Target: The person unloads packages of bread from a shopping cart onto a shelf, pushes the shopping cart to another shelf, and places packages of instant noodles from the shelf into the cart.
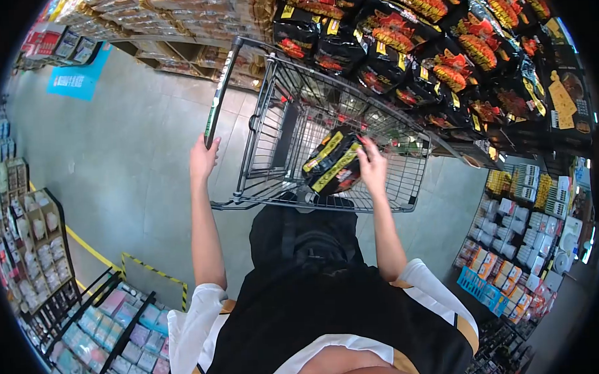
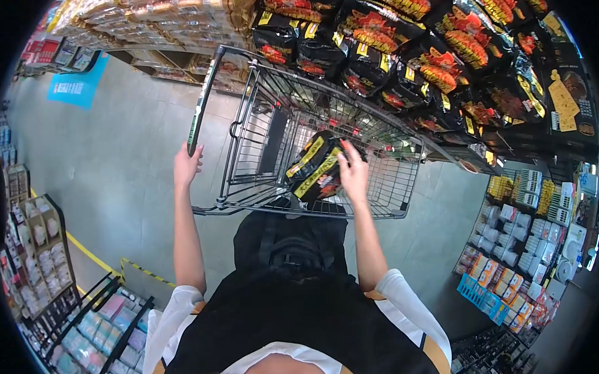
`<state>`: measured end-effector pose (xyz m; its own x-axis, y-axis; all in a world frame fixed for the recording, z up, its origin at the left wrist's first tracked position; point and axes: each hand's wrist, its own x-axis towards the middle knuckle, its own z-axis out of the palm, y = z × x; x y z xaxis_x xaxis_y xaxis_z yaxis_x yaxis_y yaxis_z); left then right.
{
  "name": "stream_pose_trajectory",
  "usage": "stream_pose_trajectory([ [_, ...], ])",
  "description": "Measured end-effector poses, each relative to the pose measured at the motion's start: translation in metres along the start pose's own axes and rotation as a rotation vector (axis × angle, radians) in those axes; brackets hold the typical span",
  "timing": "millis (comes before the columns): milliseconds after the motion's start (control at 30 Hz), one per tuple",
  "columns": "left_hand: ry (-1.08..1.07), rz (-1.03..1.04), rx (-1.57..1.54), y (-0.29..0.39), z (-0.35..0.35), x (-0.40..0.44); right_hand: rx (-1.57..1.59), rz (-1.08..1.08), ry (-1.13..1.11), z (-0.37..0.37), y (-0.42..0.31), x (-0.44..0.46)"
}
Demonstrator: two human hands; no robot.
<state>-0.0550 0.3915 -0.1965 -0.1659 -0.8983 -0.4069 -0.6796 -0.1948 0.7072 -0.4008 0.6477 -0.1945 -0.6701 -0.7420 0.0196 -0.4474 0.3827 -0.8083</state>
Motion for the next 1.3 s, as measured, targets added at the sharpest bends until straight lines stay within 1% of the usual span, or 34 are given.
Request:
stream_pose_trajectory([
  [33, 0.006, -0.010, -0.006, 0.005, -0.001, -0.001, -0.108, 0.006, -0.075, 0.016, 0.020, 0.001],
  [67, 0.008, -0.023, -0.011, 0.008, -0.001, -0.003, -0.199, -0.058, -0.071, 0.036, 0.044, -0.001],
  [133, 0.016, -0.035, -0.010, 0.009, 0.001, -0.003, -0.227, -0.064, -0.076, 0.072, 0.074, -0.002],
  [200, 0.024, -0.045, -0.010, 0.010, 0.002, -0.002, -0.247, -0.010, -0.185, 0.098, 0.104, 0.002],
  [233, 0.036, -0.036, -0.005, 0.010, 0.002, -0.002, -0.211, -0.027, -0.172, 0.111, 0.113, 0.005],
  [267, 0.048, -0.028, 0.000, 0.010, 0.003, -0.001, -0.249, 0.005, -0.249, 0.118, 0.125, 0.011],
  [333, 0.048, -0.062, 0.016, 0.013, 0.005, -0.002, -0.203, -0.078, -0.255, 0.135, 0.144, 0.023],
  [367, 0.055, -0.076, 0.020, 0.014, 0.005, 0.000, -0.164, 0.023, -0.418, 0.136, 0.150, 0.034],
  [400, 0.051, -0.089, 0.026, 0.014, 0.005, 0.003, -0.143, 0.051, -0.517, 0.140, 0.156, 0.047],
  [467, 0.065, -0.088, 0.030, 0.011, 0.006, 0.002, -0.087, 0.014, -0.599, 0.155, 0.169, 0.068],
  [533, 0.055, -0.129, 0.055, 0.017, 0.008, 0.002, 0.123, 0.328, -0.741, 0.182, 0.205, 0.083],
  [600, 0.046, -0.110, 0.050, 0.014, 0.008, 0.005, 0.172, 0.335, -0.747, 0.201, 0.220, 0.094],
  [633, 0.049, -0.105, 0.040, 0.012, 0.009, 0.004, 0.350, 0.386, -0.663, 0.211, 0.227, 0.095],
  [667, 0.049, -0.126, 0.050, 0.012, 0.009, 0.003, 0.239, 0.570, -0.658, 0.207, 0.199, 0.107],
  [733, 0.034, -0.152, 0.021, 0.014, 0.009, 0.006, 0.418, 0.454, -0.606, 0.234, 0.242, 0.117],
  [767, 0.021, -0.160, 0.018, 0.015, 0.009, 0.006, 0.186, 0.242, -0.493, 0.244, 0.263, 0.121],
  [800, 0.017, -0.172, 0.023, 0.014, 0.009, 0.006, -0.043, 0.027, -0.375, 0.246, 0.265, 0.121],
  [833, 0.021, -0.166, 0.039, 0.014, 0.009, 0.005, 0.069, 0.220, -0.389, 0.242, 0.267, 0.119],
  [867, 0.028, -0.152, 0.048, 0.014, 0.010, 0.006, 0.041, 0.178, -0.398, 0.240, 0.268, 0.118],
  [933, 0.028, -0.156, 0.043, 0.015, 0.011, 0.006, 0.010, 0.185, -0.180, 0.239, 0.268, 0.101],
  [967, 0.036, -0.154, 0.062, 0.015, 0.012, 0.007, -0.052, 0.259, -0.150, 0.238, 0.269, 0.093],
  [1000, 0.044, -0.155, 0.082, 0.014, 0.012, 0.007, 0.043, 0.339, -0.131, 0.234, 0.270, 0.084],
  [1067, 0.049, -0.153, 0.087, 0.013, 0.013, 0.008, 0.168, 0.375, -0.086, 0.230, 0.292, 0.063],
  [1133, 0.062, -0.151, 0.114, 0.015, 0.013, 0.008, 0.196, 0.548, -0.148, 0.227, 0.308, 0.037],
  [1167, 0.060, -0.153, 0.114, 0.015, 0.013, 0.007, 0.318, 0.685, -0.174, 0.224, 0.311, 0.024],
  [1200, 0.074, -0.147, 0.119, 0.016, 0.014, 0.007, 0.319, 0.685, -0.174, 0.216, 0.297, 0.016],
  [1233, 0.091, -0.138, 0.125, 0.016, 0.014, 0.008, 0.509, 0.972, -0.144, 0.205, 0.266, 0.015],
  [1267, 0.095, -0.135, 0.130, 0.017, 0.014, 0.009, 0.703, 1.261, -0.111, 0.203, 0.249, 0.016],
  [1300, 0.098, -0.133, 0.132, 0.017, 0.014, 0.009, 0.878, 1.186, -0.111, 0.210, 0.264, 0.008],
])
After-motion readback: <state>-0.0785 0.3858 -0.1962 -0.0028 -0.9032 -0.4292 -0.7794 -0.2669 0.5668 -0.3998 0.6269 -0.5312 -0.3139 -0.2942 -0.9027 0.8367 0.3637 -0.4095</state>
